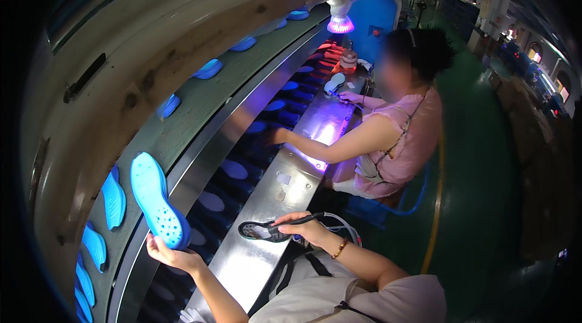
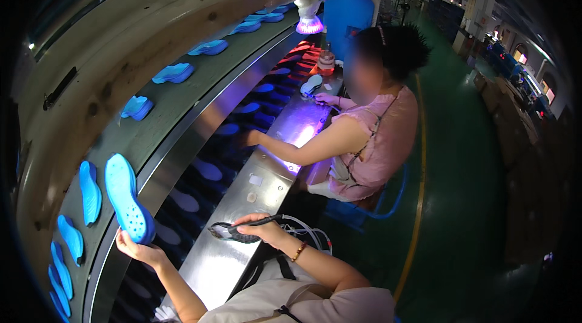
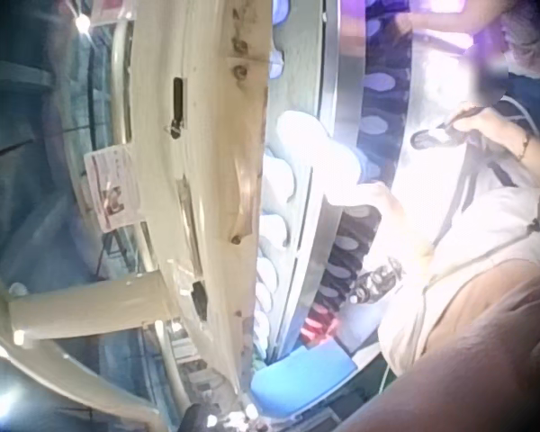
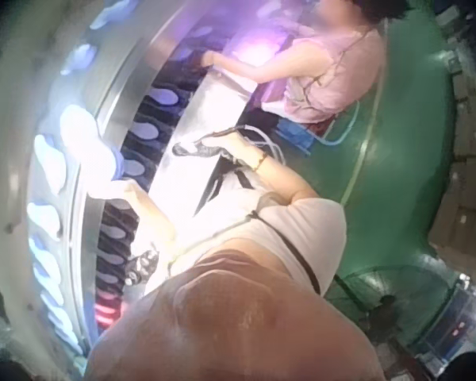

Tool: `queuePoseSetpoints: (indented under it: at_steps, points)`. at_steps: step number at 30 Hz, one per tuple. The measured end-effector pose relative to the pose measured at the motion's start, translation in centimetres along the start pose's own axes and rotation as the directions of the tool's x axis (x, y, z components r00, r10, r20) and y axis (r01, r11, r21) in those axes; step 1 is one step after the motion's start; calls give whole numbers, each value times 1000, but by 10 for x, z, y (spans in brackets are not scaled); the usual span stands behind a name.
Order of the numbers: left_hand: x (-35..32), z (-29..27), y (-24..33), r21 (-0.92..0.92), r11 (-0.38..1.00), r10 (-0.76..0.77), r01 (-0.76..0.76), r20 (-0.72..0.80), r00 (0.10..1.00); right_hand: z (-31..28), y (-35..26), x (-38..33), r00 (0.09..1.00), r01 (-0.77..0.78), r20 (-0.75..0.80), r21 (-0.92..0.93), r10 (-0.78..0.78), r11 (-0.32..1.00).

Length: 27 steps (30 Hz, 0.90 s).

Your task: The person takes shoe soles from an upper shelf, applies adhesive to their surfaces with a brush applicator, and places them onto a conveyor.

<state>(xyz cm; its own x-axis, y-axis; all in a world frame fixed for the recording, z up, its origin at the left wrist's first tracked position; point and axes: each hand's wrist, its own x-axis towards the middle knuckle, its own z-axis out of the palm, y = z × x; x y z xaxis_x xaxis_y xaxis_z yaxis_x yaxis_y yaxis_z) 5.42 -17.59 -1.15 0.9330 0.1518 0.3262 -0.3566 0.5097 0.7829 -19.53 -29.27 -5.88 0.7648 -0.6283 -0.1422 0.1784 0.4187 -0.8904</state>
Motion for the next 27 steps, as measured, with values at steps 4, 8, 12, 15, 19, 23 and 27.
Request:
queuePoseSetpoints:
  at_steps: [4,8,12,15,19,23,27]
  points:
    - [2,-40,-6,-138,638,-628,758,475,616,2,-23,8,1000,-9,4,66,8,998]
    - [-20,-85,8,-208,588,-338,781,814,472,8,-18,13,995,91,36,122,-96,988]
    - [-47,-99,10,-128,275,-439,953,865,243,16,-14,21,995,9,93,124,-21,992]
    - [-55,-96,-3,60,363,-580,930,796,175,35,-23,23,983,65,158,160,-91,985]
    - [-74,-68,16,-176,38,-600,984,783,163,57,-21,28,954,47,286,155,-90,987]
    - [-77,-51,8,-163,5,-705,987,699,119,67,-17,42,953,27,304,-43,-13,999]
    - [-79,-43,14,-117,43,-693,992,712,114,72,-13,63,965,-44,262,57,27,997]
